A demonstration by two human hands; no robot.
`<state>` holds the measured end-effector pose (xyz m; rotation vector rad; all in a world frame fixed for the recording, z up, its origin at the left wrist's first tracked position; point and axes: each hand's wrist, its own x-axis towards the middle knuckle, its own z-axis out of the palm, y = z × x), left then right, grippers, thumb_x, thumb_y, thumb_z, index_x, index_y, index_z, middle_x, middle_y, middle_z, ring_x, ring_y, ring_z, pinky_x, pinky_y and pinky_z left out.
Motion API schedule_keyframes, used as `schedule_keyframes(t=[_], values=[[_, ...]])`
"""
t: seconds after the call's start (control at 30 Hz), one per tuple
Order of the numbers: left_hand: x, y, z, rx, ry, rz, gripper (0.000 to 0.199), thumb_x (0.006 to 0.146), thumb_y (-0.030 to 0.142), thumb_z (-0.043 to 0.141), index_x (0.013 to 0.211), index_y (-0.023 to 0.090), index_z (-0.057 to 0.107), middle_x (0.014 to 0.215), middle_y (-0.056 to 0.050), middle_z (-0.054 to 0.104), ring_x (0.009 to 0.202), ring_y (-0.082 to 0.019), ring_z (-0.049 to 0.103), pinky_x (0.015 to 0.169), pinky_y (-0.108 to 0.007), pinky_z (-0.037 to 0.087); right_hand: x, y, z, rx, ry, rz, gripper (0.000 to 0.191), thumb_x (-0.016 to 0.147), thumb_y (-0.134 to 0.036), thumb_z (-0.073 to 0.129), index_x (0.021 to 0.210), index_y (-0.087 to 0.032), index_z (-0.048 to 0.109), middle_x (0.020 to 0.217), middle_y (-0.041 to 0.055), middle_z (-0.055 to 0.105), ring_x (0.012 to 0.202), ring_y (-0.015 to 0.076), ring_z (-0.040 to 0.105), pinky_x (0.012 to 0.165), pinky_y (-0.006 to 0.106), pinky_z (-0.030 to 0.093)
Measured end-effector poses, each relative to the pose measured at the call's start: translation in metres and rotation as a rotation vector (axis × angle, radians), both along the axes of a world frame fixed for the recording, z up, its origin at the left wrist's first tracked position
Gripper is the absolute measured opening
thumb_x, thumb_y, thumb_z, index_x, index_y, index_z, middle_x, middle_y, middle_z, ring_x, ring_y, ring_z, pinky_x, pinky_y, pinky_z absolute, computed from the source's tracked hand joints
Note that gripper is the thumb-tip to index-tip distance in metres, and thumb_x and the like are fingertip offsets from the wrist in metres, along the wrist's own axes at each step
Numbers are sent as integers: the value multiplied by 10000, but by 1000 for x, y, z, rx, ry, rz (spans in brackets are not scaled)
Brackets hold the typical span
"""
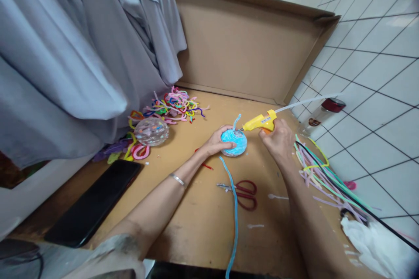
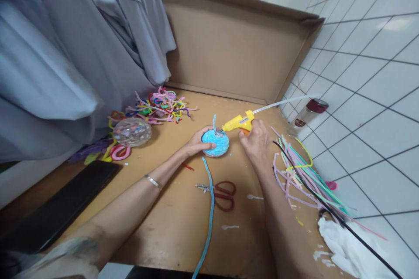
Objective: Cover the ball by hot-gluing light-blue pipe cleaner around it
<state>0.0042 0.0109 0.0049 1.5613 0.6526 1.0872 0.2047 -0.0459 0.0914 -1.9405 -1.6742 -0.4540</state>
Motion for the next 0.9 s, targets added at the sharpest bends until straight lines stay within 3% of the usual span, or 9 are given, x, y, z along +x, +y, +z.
schedule_keyframes(t=[0.27,0.9], values=[[1,1,-2,60,18,3,672,537,314,796,1155,166,579,1160,-78,590,1062,-237,566,961,-352,441,-4,1,-7,68,-20,49,232,750,-323,516,906,-166,582,882,87,593,809,238,527,595,300,307],[3,4,-4,147,26,-7,653,535,319,795,1137,175,586,1187,-80,540,1117,-256,522,1024,-384,378,-7,0,-3,-58,-47,-6,265,773,-327,526,951,-149,608,947,105,620,827,241,541,596,304,300]])
